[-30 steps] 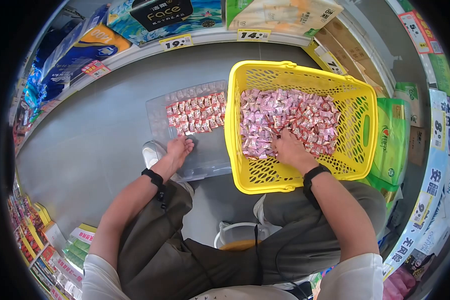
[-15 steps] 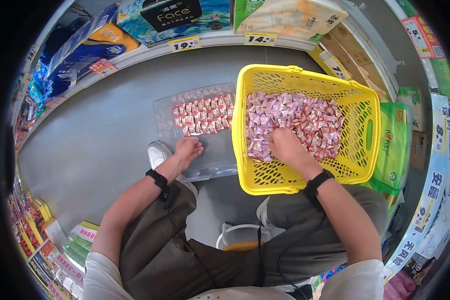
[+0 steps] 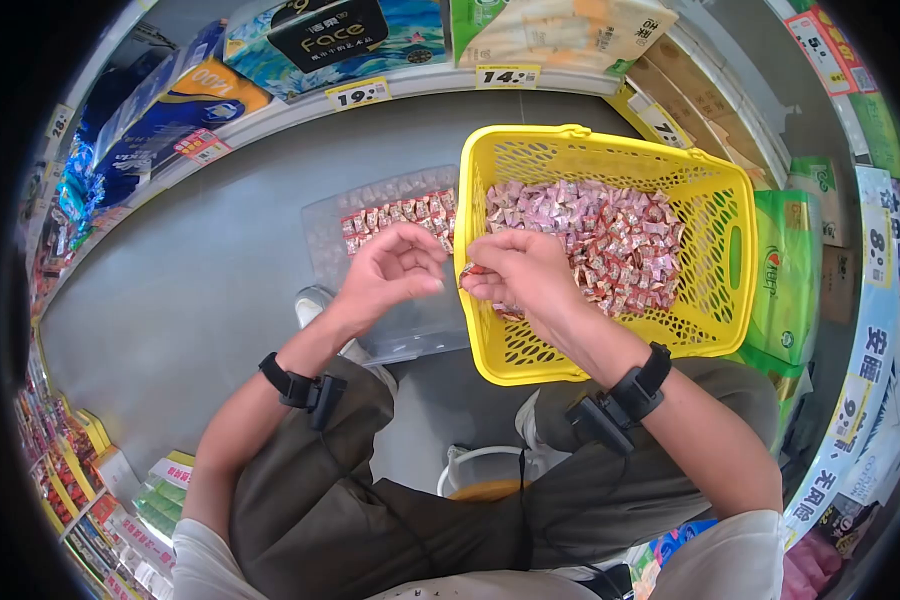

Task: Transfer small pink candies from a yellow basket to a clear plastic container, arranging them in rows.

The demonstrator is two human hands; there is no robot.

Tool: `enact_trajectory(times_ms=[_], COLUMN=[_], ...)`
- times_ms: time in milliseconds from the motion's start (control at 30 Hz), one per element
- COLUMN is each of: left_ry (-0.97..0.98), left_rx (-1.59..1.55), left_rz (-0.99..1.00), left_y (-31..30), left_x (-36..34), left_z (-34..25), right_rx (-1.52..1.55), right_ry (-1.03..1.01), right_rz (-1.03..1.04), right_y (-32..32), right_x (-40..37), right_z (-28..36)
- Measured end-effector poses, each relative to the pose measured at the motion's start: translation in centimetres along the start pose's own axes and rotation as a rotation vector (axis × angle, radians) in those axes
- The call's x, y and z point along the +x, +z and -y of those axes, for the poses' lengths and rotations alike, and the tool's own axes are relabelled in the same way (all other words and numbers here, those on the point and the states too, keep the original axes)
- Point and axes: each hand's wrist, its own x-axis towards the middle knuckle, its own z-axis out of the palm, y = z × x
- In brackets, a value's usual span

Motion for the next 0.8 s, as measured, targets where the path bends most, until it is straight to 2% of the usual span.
enact_trajectory(times_ms=[67,100,167,267,400,467,500,567,600,667,800], left_ry=[0.036,0.038,0.005,0.06,0.062,-0.023,-0.023,-0.095,-0.096,-0.095,-0.134], left_rx=[0.122,0.121,0.067,0.173,0.131,0.054,0.054,-0.02,-0.019,-0.059,-0.146], left_rz=[0.171,0.171,0.11,0.017,-0.088,-0.105,-0.105,-0.123,-0.123,-0.123,-0.078], left_y=[0.6,0.9,1.2,1.2,0.6,0.4,0.3,0.0,-0.1,-0.4,-1.1], left_x=[0.2,0.2,0.2,0.1,-0.1,-0.2,-0.2,-0.2,-0.3,-0.4,-0.5], left_z=[0.2,0.5,1.1,1.4,1.8,1.9,1.9,2.0,2.1,2.4,2.9], right_rx=[0.149,0.148,0.28,0.346,0.369,0.239,0.24,-0.048,-0.047,-0.146,-0.18], right_ry=[0.025,0.023,0.049,0.067,0.112,-0.036,-0.036,-0.201,-0.201,-0.218,-0.239], right_rz=[0.03,0.029,0.082,0.127,0.125,0.144,0.144,0.139,0.139,0.011,0.019], right_y=[-0.3,-0.3,-0.2,-0.3,0.0,0.4,0.5,0.7,0.7,0.7,0.3], right_x=[0.1,0.1,-0.1,0.3,-0.1,-0.2,-0.2,-0.1,0.0,0.1,0.8], right_z=[-0.1,-0.1,0.1,-0.1,0.4,0.3,0.2,-0.1,-0.1,-0.3,-0.8])
